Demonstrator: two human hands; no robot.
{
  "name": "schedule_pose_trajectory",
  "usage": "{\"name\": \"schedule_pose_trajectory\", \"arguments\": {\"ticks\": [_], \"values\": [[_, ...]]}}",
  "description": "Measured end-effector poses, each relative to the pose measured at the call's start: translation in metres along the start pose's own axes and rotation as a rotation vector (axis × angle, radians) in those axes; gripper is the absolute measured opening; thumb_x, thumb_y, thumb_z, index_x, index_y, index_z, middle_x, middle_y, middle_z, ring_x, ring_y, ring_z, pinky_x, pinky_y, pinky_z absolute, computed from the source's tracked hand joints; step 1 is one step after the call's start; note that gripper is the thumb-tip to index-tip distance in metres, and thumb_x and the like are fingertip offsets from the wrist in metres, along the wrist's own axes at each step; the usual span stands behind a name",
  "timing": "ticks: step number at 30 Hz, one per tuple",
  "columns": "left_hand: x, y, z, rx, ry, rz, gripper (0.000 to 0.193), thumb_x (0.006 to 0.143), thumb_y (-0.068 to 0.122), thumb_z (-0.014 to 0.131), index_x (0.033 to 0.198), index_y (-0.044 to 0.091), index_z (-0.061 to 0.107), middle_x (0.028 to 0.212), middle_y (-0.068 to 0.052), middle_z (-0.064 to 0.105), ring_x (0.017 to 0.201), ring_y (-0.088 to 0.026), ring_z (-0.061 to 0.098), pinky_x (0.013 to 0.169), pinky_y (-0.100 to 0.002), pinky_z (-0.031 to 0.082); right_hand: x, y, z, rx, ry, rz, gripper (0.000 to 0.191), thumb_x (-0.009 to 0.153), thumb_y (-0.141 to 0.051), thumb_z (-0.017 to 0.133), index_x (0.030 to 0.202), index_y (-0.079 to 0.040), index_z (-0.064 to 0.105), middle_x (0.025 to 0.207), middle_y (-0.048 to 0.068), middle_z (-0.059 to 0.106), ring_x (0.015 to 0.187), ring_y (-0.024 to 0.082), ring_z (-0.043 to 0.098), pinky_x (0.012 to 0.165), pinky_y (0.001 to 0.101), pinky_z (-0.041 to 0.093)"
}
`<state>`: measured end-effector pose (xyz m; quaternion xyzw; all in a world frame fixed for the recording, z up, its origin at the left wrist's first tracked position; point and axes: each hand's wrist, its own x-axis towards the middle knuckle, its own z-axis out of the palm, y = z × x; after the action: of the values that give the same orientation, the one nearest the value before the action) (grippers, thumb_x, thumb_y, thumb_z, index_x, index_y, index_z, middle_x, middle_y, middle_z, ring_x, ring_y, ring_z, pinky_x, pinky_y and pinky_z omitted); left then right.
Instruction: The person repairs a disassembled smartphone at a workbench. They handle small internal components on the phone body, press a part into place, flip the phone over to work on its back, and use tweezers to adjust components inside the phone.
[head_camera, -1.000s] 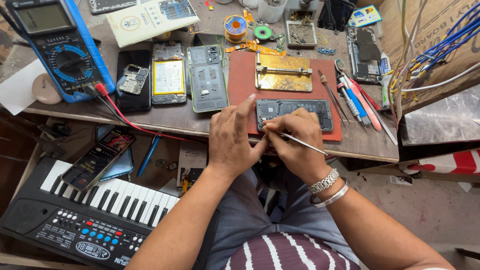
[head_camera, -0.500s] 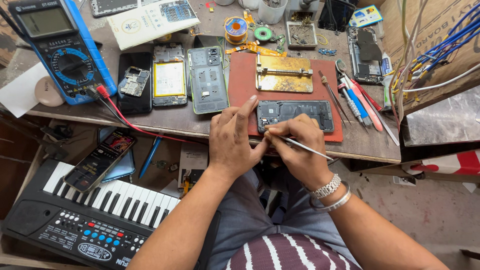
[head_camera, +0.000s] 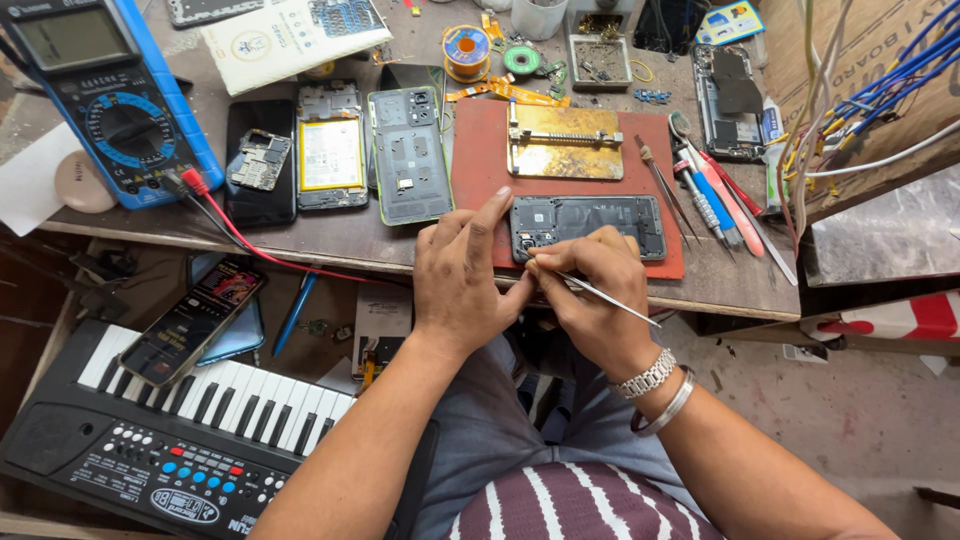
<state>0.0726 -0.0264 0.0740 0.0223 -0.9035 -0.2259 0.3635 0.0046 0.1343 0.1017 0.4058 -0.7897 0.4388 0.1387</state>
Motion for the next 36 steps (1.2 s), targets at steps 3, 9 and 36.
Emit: {"name": "schedule_pose_trajectory", "arguments": {"ticks": [3,9,36], "values": [[0.000,-0.001,-0.001,0.000,0.010,0.018,0.091,0.075,0.030,0.086,0.151,0.012,0.040,0.119,-0.005,0.067,0.115,-0.025,0.059,0.101,-0.043,0.041,-0.001,0.001,-0.001,-0.004,-0.021,-0.040,0.012,0.082,-0.010,0.083,0.089,-0.010,0.073,0.101,0.000,0.079,0.083,0.017,0.061,0.082,0.0326,0.041],[-0.001,0.000,0.000,0.000,-0.009,0.006,0.092,0.073,0.029,0.086,0.151,0.011,0.040,0.114,-0.004,0.067,0.115,-0.025,0.059,0.101,-0.043,0.040,-0.007,0.000,0.002,0.037,0.023,-0.045,0.014,0.083,-0.010,0.085,0.090,-0.011,0.073,0.104,-0.001,0.079,0.082,0.014,0.060,0.084,0.0321,0.040],[-0.001,0.000,-0.002,0.003,-0.023,0.002,0.094,0.071,0.028,0.086,0.151,0.012,0.040,0.114,-0.005,0.067,0.116,-0.026,0.058,0.101,-0.043,0.040,-0.006,-0.011,0.005,-0.055,0.063,-0.031,0.013,0.083,-0.011,0.084,0.089,-0.011,0.073,0.101,-0.001,0.079,0.084,0.015,0.061,0.085,0.0331,0.039]]}}
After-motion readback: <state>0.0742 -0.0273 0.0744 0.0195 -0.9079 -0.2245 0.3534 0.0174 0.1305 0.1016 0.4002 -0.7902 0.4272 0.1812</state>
